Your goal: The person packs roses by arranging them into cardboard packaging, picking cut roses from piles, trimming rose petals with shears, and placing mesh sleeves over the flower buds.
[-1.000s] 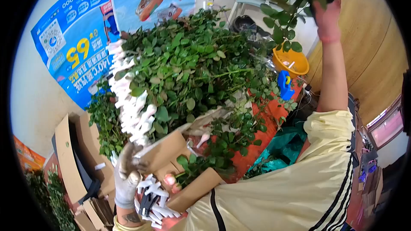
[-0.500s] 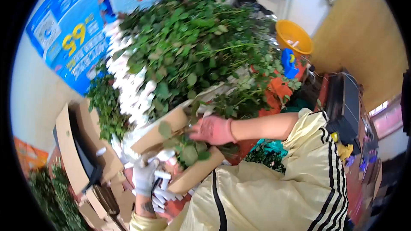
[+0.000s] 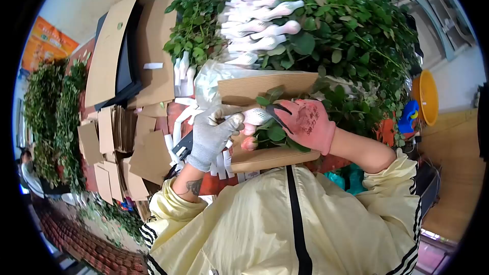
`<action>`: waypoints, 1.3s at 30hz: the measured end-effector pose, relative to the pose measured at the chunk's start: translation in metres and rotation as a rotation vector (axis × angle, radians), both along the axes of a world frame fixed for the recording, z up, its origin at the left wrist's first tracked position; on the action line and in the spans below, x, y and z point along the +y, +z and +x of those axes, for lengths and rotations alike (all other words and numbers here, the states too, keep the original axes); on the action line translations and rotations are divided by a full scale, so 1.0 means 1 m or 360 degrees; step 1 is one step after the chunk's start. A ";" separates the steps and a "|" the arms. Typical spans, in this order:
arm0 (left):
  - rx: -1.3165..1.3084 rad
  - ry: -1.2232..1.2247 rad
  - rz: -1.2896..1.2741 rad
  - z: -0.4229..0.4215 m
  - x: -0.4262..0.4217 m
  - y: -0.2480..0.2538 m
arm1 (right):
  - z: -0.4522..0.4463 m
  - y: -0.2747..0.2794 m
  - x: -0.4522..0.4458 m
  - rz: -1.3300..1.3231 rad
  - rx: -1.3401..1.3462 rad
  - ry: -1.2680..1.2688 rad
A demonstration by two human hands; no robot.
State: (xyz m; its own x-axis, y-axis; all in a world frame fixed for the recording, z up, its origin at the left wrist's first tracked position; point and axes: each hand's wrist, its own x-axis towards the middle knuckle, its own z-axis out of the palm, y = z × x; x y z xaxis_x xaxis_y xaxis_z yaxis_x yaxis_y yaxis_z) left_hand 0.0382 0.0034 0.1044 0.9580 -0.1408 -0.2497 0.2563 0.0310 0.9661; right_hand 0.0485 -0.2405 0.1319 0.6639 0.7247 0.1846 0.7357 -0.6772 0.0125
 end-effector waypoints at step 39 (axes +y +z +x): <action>-0.0326 -0.0966 0.0929 0.000 0.014 -0.011 | 0.017 0.010 0.002 -0.0485 0.0028 0.0066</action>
State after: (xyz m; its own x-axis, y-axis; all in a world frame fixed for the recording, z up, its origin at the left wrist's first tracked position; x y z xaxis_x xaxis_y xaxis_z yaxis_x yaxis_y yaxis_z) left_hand 0.0382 0.0172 0.0937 0.7927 -0.5455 -0.2721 -0.1132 -0.5702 0.8136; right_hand 0.0660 -0.2380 0.1414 0.6337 0.7715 -0.0568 0.7646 -0.6136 0.1971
